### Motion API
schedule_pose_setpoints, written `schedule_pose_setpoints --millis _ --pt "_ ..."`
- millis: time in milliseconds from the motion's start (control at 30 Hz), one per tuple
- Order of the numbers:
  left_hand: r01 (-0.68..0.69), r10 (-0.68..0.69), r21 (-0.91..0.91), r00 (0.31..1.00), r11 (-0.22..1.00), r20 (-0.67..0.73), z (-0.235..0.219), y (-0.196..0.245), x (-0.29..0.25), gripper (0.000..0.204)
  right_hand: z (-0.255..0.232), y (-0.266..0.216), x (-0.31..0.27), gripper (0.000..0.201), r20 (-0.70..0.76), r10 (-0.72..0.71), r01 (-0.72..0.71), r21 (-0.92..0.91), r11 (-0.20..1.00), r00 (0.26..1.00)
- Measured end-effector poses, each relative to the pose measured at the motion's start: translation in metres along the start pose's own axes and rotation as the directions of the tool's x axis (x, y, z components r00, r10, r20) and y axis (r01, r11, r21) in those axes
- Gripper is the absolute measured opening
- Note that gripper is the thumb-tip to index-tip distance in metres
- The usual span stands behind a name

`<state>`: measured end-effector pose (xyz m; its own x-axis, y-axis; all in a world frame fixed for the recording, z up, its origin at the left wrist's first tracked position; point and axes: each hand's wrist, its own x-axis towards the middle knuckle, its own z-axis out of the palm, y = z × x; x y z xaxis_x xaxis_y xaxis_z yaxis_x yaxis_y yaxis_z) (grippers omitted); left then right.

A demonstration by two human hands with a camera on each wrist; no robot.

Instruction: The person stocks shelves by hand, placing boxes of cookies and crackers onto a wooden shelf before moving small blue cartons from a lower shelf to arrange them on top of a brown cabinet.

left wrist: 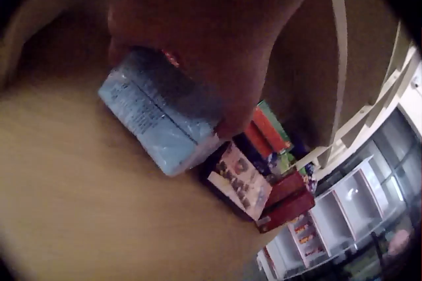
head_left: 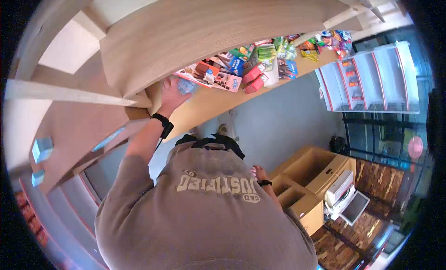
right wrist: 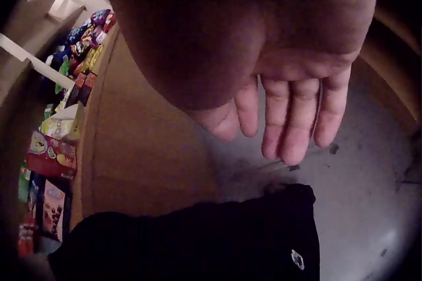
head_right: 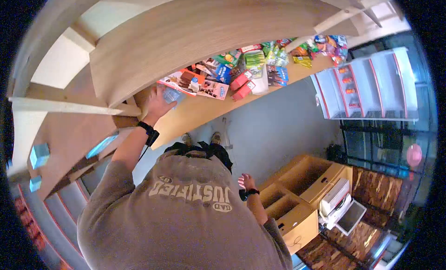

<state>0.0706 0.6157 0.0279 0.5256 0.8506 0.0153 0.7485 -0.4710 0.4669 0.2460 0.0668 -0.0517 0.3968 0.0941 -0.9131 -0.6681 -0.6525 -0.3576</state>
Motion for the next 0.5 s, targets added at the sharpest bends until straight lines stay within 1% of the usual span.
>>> schedule_pose_setpoints --millis 67,100,167,200,233,267,300,333,367,400,467,500 --pt "0.103 -0.099 -0.051 0.993 0.993 0.07 -0.021 0.016 -0.011 0.082 -0.007 -0.016 0.007 0.036 0.03 -0.041 0.044 -0.113 0.993 0.999" --pt "0.126 -0.123 -0.043 0.991 0.991 0.06 -0.027 0.022 -0.015 0.082 -0.009 -0.029 0.01 0.034 0.049 -0.065 0.072 -0.167 0.983 0.997" --pt "0.23 -0.225 -0.012 0.962 0.973 0.151 -0.038 0.03 -0.025 0.081 -0.013 -0.054 0.014 0.035 0.084 -0.055 0.072 -0.225 0.972 0.995" --pt "0.251 -0.248 -0.002 0.959 0.968 0.139 -0.037 0.03 -0.029 0.081 -0.014 -0.064 0.016 0.036 0.099 -0.045 0.07 -0.262 0.963 0.994" --pt "0.304 -0.297 -0.026 0.944 0.952 0.145 -0.035 0.03 -0.034 0.081 -0.022 -0.065 0.038 0.036 0.119 -0.04 0.072 -0.278 0.958 0.992" --pt "0.356 -0.345 -0.049 0.926 0.933 0.154 -0.033 0.029 -0.04 0.082 -0.029 -0.068 0.063 0.036 0.139 -0.025 0.059 -0.247 0.967 0.99" --pt "0.377 -0.368 -0.037 0.918 0.926 0.147 -0.039 0.036 -0.047 0.082 -0.031 -0.073 0.072 0.036 0.16 -0.009 0.044 -0.216 0.975 0.987" --pt "0.422 -0.411 -0.05 0.898 0.905 0.156 -0.046 0.045 -0.055 0.082 -0.035 -0.074 0.078 0.036 0.177 0.003 0.039 -0.233 0.972 0.984" --pt "0.467 -0.453 -0.068 0.877 0.881 0.158 -0.05 0.053 -0.062 0.083 -0.038 -0.081 0.087 0.035 0.181 -0.023 0.065 -0.229 0.971 0.983" --pt "0.484 -0.473 -0.067 0.871 0.872 0.137 -0.047 0.055 -0.067 0.083 -0.038 -0.097 0.096 0.035 0.186 -0.061 0.102 -0.222 0.97 0.981" --pt "0.387 -0.391 0.079 0.919 0.919 0.05 -0.036 0.054 -0.088 0.083 -0.041 -0.114 0.11 0.032 0.219 -0.035 0.091 -0.254 0.963 0.975" --pt "0.381 -0.386 0.1 0.922 0.919 0.031 -0.034 0.058 -0.098 0.085 -0.043 -0.121 0.114 0.032 0.246 -0.036 0.101 -0.258 0.961 0.969"
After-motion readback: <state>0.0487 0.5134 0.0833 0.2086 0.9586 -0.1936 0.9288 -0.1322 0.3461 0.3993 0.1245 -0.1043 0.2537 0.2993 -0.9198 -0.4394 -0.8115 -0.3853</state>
